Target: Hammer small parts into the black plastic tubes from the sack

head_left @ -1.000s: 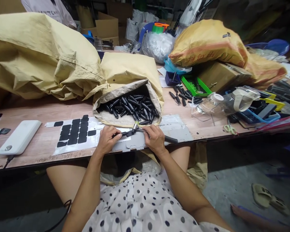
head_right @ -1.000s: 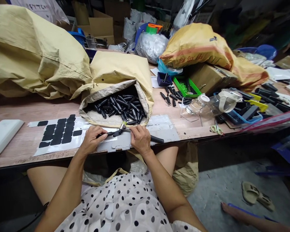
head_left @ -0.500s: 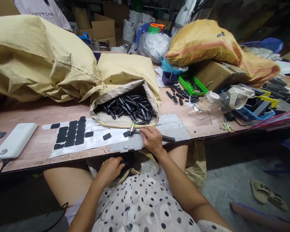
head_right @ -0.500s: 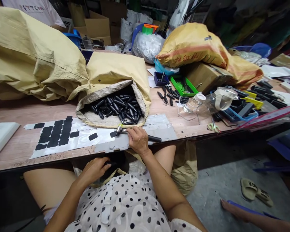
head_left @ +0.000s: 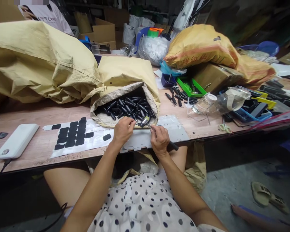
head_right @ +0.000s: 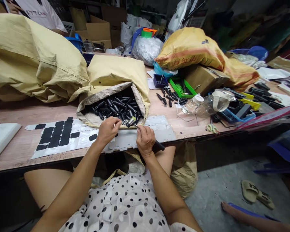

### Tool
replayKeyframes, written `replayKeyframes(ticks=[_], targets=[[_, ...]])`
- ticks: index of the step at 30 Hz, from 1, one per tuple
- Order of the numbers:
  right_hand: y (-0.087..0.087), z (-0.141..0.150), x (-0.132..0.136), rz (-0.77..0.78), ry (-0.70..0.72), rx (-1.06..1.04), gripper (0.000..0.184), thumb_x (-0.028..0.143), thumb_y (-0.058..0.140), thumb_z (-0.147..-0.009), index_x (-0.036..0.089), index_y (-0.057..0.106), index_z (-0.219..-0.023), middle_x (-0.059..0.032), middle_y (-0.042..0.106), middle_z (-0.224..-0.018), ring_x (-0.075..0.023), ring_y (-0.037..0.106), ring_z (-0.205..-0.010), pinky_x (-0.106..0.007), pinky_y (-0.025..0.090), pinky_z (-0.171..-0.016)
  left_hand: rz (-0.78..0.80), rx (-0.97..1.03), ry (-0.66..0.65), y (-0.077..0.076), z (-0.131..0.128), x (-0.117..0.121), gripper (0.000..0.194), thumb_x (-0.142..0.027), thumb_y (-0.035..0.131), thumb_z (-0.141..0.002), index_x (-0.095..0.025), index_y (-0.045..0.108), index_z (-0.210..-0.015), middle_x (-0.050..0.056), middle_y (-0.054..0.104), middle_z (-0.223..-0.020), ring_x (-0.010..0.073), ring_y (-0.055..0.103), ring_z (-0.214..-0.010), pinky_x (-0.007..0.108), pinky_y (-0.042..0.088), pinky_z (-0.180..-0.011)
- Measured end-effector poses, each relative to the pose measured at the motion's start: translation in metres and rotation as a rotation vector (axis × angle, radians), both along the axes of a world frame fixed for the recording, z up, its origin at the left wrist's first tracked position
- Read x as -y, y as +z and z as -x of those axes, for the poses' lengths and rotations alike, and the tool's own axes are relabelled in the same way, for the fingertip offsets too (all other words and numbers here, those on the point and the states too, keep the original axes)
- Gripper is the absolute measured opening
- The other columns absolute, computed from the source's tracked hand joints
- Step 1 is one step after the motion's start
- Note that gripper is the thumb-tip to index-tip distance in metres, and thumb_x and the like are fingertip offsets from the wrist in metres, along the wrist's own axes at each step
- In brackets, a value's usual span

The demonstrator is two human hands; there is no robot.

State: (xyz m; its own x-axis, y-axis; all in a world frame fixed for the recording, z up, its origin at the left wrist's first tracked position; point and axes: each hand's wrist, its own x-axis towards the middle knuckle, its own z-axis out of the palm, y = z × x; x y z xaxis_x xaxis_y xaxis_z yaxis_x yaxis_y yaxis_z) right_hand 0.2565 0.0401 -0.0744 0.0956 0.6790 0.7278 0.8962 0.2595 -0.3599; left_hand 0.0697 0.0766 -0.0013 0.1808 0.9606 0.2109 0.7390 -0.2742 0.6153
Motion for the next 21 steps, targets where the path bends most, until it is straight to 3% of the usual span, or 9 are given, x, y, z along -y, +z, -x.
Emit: replayKeyframes(ticks=[4, 10, 15, 21], targets=[[-0.002, 0.002, 0.000, -0.022, -0.013, 0.009, 0.023, 0.027, 0.051, -0.103, 0.023, 0.073, -0.106, -0.0081, 0.071, -0.091, -0.0215, 0.057, -0.080, -0.034, 0.044, -0.076, 0.021, -0.206, -0.053, -0.019, -0.026, -0.027, 0.011, -0.018, 0.064, -0.087, -0.022, 0.074, -0.089, 0.008, 0.067, -0.098, 0.0254, 0.060, -0.099, 0.035, 0.048, -0.084], [-0.003, 0.002, 0.001, 0.008, -0.007, -0.035, 0.023, 0.027, 0.051, -0.103, 0.023, 0.073, -0.107, -0.0089, 0.071, -0.093, -0.0221, 0.058, -0.082, -0.035, 0.045, -0.078, 0.013, -0.293, -0.115, -0.020, -0.026, -0.016, 0.012, -0.017, 0.064, -0.088, -0.023, 0.072, -0.094, 0.009, 0.065, -0.100, 0.0281, 0.058, -0.102, 0.039, 0.047, -0.084], [-0.003, 0.001, 0.002, 0.013, 0.006, -0.058, 0.023, 0.028, 0.052, -0.102, 0.024, 0.073, -0.109, -0.0090, 0.071, -0.095, -0.0225, 0.059, -0.083, -0.035, 0.046, -0.080, -0.021, -0.224, -0.082, -0.021, 0.016, 0.005, 0.012, -0.022, 0.065, -0.089, -0.025, 0.072, -0.099, 0.006, 0.068, -0.097, 0.0271, 0.058, -0.100, 0.040, 0.046, -0.086], [0.006, 0.000, 0.003, -0.011, 0.055, -0.094, 0.021, 0.028, 0.053, -0.102, 0.024, 0.074, -0.104, -0.0075, 0.072, -0.090, -0.0226, 0.061, -0.082, -0.035, 0.049, -0.078, 0.043, -0.086, -0.103, -0.043, 0.072, 0.020, 0.016, -0.029, 0.064, -0.088, -0.026, 0.074, -0.100, 0.003, 0.069, -0.091, 0.0241, 0.059, -0.091, 0.039, 0.047, -0.085]])
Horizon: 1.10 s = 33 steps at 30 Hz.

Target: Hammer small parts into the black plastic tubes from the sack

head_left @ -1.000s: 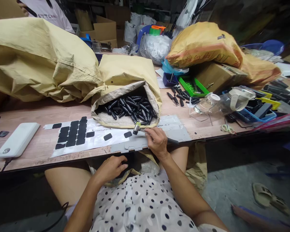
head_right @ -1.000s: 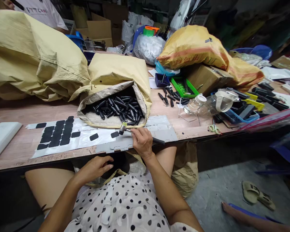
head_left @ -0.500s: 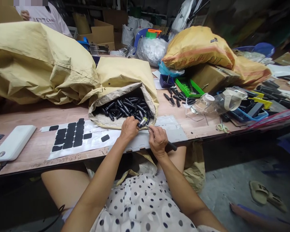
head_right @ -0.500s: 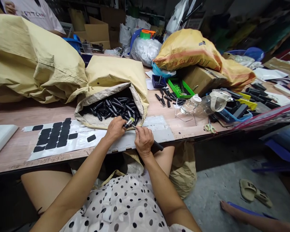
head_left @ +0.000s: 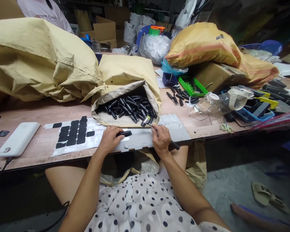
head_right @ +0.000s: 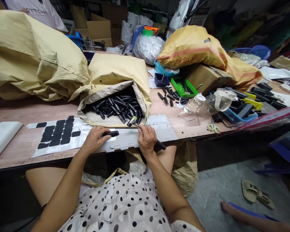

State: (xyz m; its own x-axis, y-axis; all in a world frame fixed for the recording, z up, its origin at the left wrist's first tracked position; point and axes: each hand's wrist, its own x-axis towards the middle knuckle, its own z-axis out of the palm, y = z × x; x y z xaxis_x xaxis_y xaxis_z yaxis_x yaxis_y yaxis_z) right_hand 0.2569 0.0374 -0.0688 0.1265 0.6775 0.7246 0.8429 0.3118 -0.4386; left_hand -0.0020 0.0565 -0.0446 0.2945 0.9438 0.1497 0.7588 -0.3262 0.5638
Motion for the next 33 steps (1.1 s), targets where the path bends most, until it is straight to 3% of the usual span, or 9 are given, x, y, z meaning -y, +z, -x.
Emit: replayKeyframes(ticks=[5, 13, 23, 29, 33], targets=[[0.020, 0.006, 0.007, 0.065, 0.208, -0.141, 0.023, 0.026, 0.051, -0.102, 0.025, 0.072, -0.113, -0.0067, 0.074, -0.096, -0.0221, 0.068, -0.092, -0.036, 0.055, -0.085, -0.004, 0.089, 0.017, -0.011, 0.002, 0.000, 0.020, -0.033, 0.069, -0.085, -0.027, 0.075, -0.103, 0.003, 0.070, -0.098, 0.0246, 0.060, -0.097, 0.039, 0.047, -0.089], [0.035, 0.026, 0.018, 0.256, 0.450, -0.144, 0.030, 0.022, 0.051, -0.100, 0.027, 0.071, -0.122, -0.0045, 0.075, -0.098, -0.0187, 0.069, -0.087, -0.032, 0.057, -0.082, 0.061, 0.088, 0.031, -0.007, -0.003, -0.007, 0.018, -0.029, 0.072, -0.083, -0.028, 0.078, -0.100, 0.002, 0.069, -0.091, 0.0238, 0.060, -0.094, 0.038, 0.047, -0.088], [0.034, 0.031, 0.024, 0.333, 0.398, 0.096, 0.033, 0.018, 0.050, -0.099, 0.028, 0.074, -0.119, -0.0023, 0.070, -0.083, -0.0167, 0.067, -0.079, -0.026, 0.055, -0.073, 0.105, 0.100, 0.088, -0.003, -0.009, -0.005, 0.018, -0.028, 0.074, -0.078, -0.029, 0.080, -0.095, 0.001, 0.069, -0.087, 0.0233, 0.059, -0.091, 0.038, 0.047, -0.088], [0.041, 0.041, 0.020, 0.292, 0.445, 0.037, 0.035, 0.019, 0.047, -0.102, 0.027, 0.072, -0.124, -0.0042, 0.073, -0.094, -0.0174, 0.068, -0.087, -0.028, 0.055, -0.079, 0.107, 0.094, 0.093, -0.003, -0.009, -0.005, 0.014, -0.030, 0.074, -0.079, -0.027, 0.078, -0.093, 0.001, 0.069, -0.088, 0.0230, 0.056, -0.090, 0.038, 0.047, -0.087], [0.039, 0.050, 0.019, 0.288, 0.461, 0.096, 0.033, 0.017, 0.048, -0.100, 0.025, 0.074, -0.119, -0.0036, 0.071, -0.087, -0.0175, 0.067, -0.083, -0.027, 0.054, -0.076, 0.133, 0.073, 0.095, 0.002, -0.010, -0.004, 0.009, -0.028, 0.074, -0.080, -0.026, 0.077, -0.088, 0.001, 0.067, -0.084, 0.0225, 0.056, -0.087, 0.038, 0.046, -0.087]])
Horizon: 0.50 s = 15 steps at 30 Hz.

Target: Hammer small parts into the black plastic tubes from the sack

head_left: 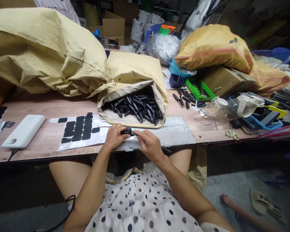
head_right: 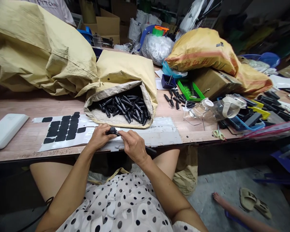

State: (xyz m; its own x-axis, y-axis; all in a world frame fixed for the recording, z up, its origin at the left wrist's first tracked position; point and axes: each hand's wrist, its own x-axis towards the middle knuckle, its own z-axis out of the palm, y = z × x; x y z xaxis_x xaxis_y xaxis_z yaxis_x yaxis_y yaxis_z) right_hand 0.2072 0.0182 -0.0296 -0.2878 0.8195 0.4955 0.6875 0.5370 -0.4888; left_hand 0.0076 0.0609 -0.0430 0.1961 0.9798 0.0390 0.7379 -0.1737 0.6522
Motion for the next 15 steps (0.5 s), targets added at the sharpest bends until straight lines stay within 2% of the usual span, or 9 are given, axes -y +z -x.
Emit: replayKeyframes(ticks=[4, 9, 12, 15], targets=[[-0.003, 0.000, -0.004, 0.022, -0.016, 0.020, 0.031, 0.017, 0.050, -0.099, 0.026, 0.073, -0.117, -0.0024, 0.071, -0.087, -0.0168, 0.067, -0.083, -0.026, 0.053, -0.075, 0.015, 0.002, 0.005, 0.002, -0.002, 0.000, 0.010, -0.027, 0.075, -0.079, -0.027, 0.078, -0.089, 0.001, 0.069, -0.087, 0.0227, 0.057, -0.090, 0.038, 0.046, -0.088], [-0.005, -0.015, -0.022, -0.045, -0.137, 0.028, 0.029, 0.018, 0.050, -0.099, 0.027, 0.072, -0.116, -0.0039, 0.073, -0.097, -0.0192, 0.066, -0.091, -0.029, 0.052, -0.082, -0.014, 0.017, -0.007, -0.002, 0.000, 0.000, 0.015, -0.033, 0.072, -0.082, -0.027, 0.078, -0.094, 0.002, 0.070, -0.091, 0.0238, 0.058, -0.093, 0.038, 0.046, -0.088], [-0.014, -0.028, -0.035, -0.100, -0.189, 0.122, 0.024, 0.018, 0.056, -0.096, 0.026, 0.075, -0.108, -0.0040, 0.071, -0.090, -0.0206, 0.062, -0.085, -0.031, 0.049, -0.078, -0.037, 0.028, -0.027, -0.004, 0.003, 0.001, 0.019, -0.038, 0.062, -0.089, -0.026, 0.077, -0.093, 0.002, 0.070, -0.090, 0.0229, 0.057, -0.091, 0.038, 0.046, -0.087], [-0.026, -0.036, -0.040, -0.116, -0.214, 0.203, 0.021, 0.017, 0.059, -0.093, 0.026, 0.075, -0.103, -0.0037, 0.068, -0.086, -0.0217, 0.058, -0.082, -0.033, 0.046, -0.076, -0.045, 0.027, -0.032, -0.003, 0.005, 0.002, 0.032, -0.039, 0.049, -0.096, -0.025, 0.075, -0.084, 0.003, 0.068, -0.087, 0.0214, 0.056, -0.086, 0.036, 0.045, -0.084]])
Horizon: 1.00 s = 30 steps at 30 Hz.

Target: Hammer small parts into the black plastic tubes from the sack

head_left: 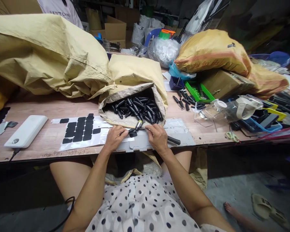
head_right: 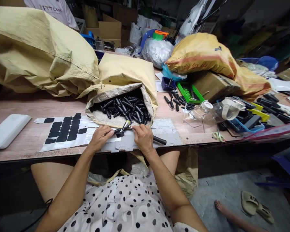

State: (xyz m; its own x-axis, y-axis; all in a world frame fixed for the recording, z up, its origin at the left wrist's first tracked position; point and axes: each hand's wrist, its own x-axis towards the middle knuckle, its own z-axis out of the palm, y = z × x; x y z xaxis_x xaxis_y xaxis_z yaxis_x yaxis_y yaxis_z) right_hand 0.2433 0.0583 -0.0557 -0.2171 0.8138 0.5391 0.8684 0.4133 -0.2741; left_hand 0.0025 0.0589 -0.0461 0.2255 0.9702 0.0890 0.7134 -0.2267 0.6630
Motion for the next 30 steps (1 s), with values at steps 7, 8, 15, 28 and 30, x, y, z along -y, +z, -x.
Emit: replayKeyframes(ticks=[7, 8, 15, 28, 30], targets=[[-0.012, 0.003, 0.004, -0.009, -0.031, 0.019, 0.022, 0.018, 0.057, -0.094, 0.025, 0.074, -0.106, -0.0045, 0.065, -0.088, -0.0217, 0.055, -0.085, -0.033, 0.043, -0.078, 0.035, 0.016, 0.000, 0.007, 0.002, 0.002, 0.047, -0.037, 0.034, -0.101, -0.024, 0.071, -0.075, 0.003, 0.066, -0.083, 0.0210, 0.054, -0.083, 0.038, 0.044, -0.086], [-0.012, 0.004, 0.004, -0.012, -0.033, 0.022, 0.022, 0.018, 0.057, -0.094, 0.025, 0.074, -0.106, -0.0046, 0.065, -0.088, -0.0218, 0.055, -0.085, -0.033, 0.042, -0.078, 0.038, 0.017, 0.000, 0.008, 0.002, 0.002, 0.047, -0.037, 0.034, -0.100, -0.024, 0.070, -0.074, 0.003, 0.066, -0.082, 0.0211, 0.054, -0.083, 0.038, 0.044, -0.086], [-0.011, 0.007, 0.005, -0.012, -0.057, 0.035, 0.023, 0.018, 0.056, -0.093, 0.025, 0.074, -0.105, -0.0050, 0.063, -0.087, -0.0223, 0.052, -0.084, -0.033, 0.041, -0.077, 0.012, 0.128, -0.038, 0.023, 0.003, 0.014, 0.038, -0.040, 0.042, -0.096, -0.023, 0.064, -0.070, 0.004, 0.063, -0.078, 0.0216, 0.055, -0.082, 0.037, 0.046, -0.082], [-0.009, 0.008, 0.007, -0.016, -0.044, 0.040, 0.024, 0.017, 0.055, -0.093, 0.024, 0.074, -0.106, -0.0055, 0.063, -0.088, -0.0225, 0.053, -0.084, -0.033, 0.040, -0.076, 0.481, -0.325, -0.144, -0.004, -0.025, 0.097, 0.017, -0.025, 0.060, -0.086, -0.024, 0.074, -0.095, 0.009, 0.076, -0.086, 0.0304, 0.073, -0.086, 0.037, 0.051, -0.073], [-0.008, 0.008, 0.007, -0.022, -0.046, 0.041, 0.024, 0.016, 0.055, -0.093, 0.024, 0.074, -0.105, -0.0052, 0.063, -0.087, -0.0222, 0.053, -0.084, -0.033, 0.040, -0.075, 0.500, -0.386, -0.097, -0.024, -0.028, 0.098, 0.020, -0.023, 0.057, -0.089, -0.022, 0.075, -0.098, 0.014, 0.077, -0.095, 0.0344, 0.074, -0.094, 0.041, 0.053, -0.076]])
